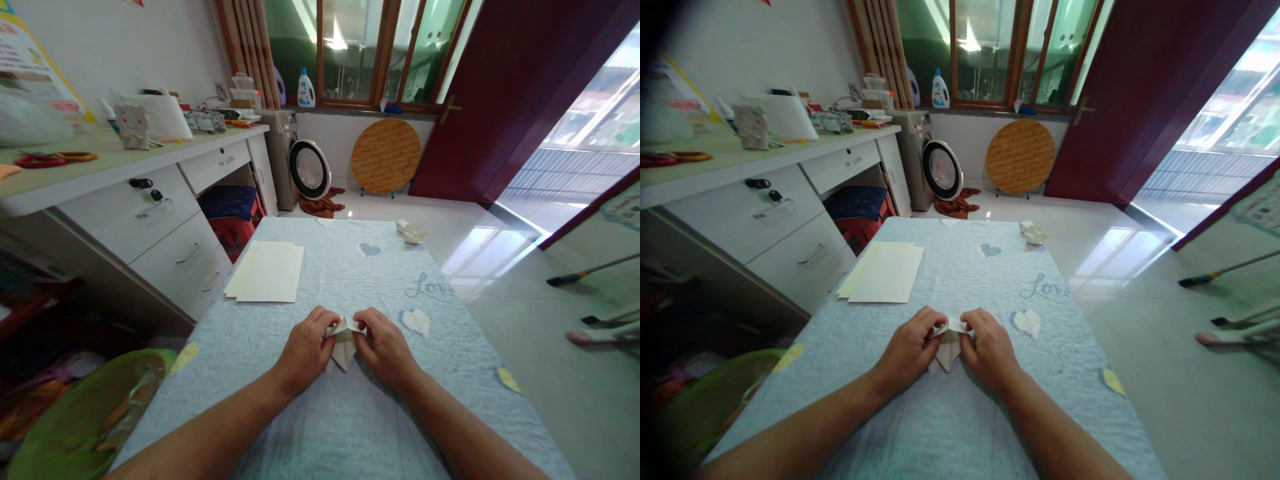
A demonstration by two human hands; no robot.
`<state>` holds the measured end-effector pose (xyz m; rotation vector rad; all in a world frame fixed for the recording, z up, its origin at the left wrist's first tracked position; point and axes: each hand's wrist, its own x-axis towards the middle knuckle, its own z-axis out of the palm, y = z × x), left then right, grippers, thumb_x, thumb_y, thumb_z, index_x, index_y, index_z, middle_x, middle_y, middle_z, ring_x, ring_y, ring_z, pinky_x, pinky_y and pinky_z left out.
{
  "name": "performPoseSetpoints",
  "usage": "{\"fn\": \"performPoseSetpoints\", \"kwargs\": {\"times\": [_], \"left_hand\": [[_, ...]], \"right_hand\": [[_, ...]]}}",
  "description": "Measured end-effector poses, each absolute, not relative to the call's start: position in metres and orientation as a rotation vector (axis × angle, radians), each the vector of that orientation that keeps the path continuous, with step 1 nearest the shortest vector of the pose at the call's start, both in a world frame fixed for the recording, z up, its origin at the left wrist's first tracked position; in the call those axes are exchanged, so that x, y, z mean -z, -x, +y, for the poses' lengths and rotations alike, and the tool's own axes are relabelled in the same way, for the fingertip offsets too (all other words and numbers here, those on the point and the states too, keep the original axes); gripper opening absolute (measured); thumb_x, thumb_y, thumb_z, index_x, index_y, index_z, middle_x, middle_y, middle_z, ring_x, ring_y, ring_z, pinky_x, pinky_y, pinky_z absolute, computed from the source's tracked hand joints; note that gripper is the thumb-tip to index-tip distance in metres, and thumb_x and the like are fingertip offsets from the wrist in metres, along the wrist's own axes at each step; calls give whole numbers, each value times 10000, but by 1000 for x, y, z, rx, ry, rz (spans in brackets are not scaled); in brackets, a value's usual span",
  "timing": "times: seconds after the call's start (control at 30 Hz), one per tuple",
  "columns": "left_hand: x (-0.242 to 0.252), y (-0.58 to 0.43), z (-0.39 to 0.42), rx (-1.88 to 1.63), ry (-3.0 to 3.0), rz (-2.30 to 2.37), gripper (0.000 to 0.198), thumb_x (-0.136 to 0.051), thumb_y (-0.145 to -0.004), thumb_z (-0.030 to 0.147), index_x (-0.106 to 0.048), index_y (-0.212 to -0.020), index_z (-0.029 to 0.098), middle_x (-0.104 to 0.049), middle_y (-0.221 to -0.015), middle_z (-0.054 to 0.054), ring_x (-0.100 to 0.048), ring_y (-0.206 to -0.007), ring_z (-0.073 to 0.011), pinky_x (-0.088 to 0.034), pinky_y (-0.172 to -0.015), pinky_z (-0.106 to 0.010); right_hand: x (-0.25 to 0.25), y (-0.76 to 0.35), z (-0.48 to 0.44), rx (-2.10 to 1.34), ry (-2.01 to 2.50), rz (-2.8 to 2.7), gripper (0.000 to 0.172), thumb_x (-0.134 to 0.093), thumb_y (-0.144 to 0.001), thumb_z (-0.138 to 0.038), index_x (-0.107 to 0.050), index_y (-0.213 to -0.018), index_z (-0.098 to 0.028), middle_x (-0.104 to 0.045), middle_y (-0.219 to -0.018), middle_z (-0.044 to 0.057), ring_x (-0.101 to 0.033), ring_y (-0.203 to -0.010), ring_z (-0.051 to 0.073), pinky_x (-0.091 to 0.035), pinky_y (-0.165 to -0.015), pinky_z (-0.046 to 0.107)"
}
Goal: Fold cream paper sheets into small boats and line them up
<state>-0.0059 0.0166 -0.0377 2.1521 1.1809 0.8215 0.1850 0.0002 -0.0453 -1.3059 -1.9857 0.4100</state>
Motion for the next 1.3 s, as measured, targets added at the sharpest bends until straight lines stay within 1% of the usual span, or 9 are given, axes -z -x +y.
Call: {"fn": "performPoseSetpoints", "kwargs": {"times": [0.13,0.3,0.43,0.57,0.63,0.8,1.07,1.2,1.3], "left_hand": [[35,4,16,-898,-2036,1203,267,-473,-766,33,-586,-939,203,-577,-915,-17,-566,-761,-160,-447,-692,-270],[32,2,18,-961,-1811,1182,250,-480,-752,50,-609,-904,200,-583,-893,3,-510,-631,-111,-401,-591,-223],[32,2,22,-968,-1520,1132,129,-528,-769,145,-603,-866,183,-585,-769,22,-466,-516,-86,-324,-476,-193],[33,4,26,-911,-1257,1074,136,-557,-739,205,-580,-870,178,-588,-618,42,-506,-472,-107,-317,-442,-182],[34,5,26,-890,-1192,1053,174,-554,-715,202,-578,-886,177,-602,-601,46,-512,-458,-110,-337,-440,-184],[33,5,25,-851,-1195,1019,191,-526,-693,177,-589,-872,163,-585,-597,46,-494,-446,-97,-347,-434,-182],[22,18,23,-977,-1612,994,322,-546,-887,288,-563,-1207,250,-540,-1155,-39,-535,-762,-119,-458,-683,-246],[19,26,22,-895,-1856,839,329,-660,-835,331,-629,-1156,267,-440,-1321,-66,-492,-1096,-224,-441,-879,-320],[20,25,24,-827,-1897,816,155,-690,-824,292,-701,-967,230,-509,-1224,-67,-492,-1134,-243,-399,-965,-351]], "right_hand": [[48,-183,1,-541,1378,-1905,246,-511,-822,-148,-524,-1060,-207,-584,-699,-31,-545,-613,144,-413,-596,245],[44,-183,1,-643,1349,-1837,173,-488,-822,-153,-455,-977,-223,-521,-662,-60,-517,-568,128,-390,-554,234],[36,-184,-3,-582,1247,-1811,197,-514,-797,-147,-472,-975,-220,-548,-816,1,-557,-721,159,-463,-659,276],[31,-183,-11,-435,1003,-1913,463,-507,-679,-64,-505,-1110,-233,-498,-1171,94,-520,-1084,240,-478,-898,391],[31,-182,-13,-404,969,-1979,518,-508,-670,-34,-539,-1140,-249,-456,-1255,97,-491,-1136,248,-467,-936,405],[35,-181,-8,-386,966,-2119,301,-527,-813,-36,-629,-1008,-241,-554,-1130,77,-524,-1036,220,-492,-836,344],[36,-186,-1,-393,998,-1998,171,-513,-923,-94,-626,-954,-218,-622,-969,69,-579,-911,191,-493,-799,311],[37,-187,0,-510,1029,-1927,173,-520,-907,-85,-623,-942,-218,-614,-970,58,-586,-898,181,-474,-783,293],[32,-187,-1,-635,1020,-1888,170,-512,-892,-77,-612,-907,-213,-608,-953,43,-579,-882,169,-454,-778,280]]}}
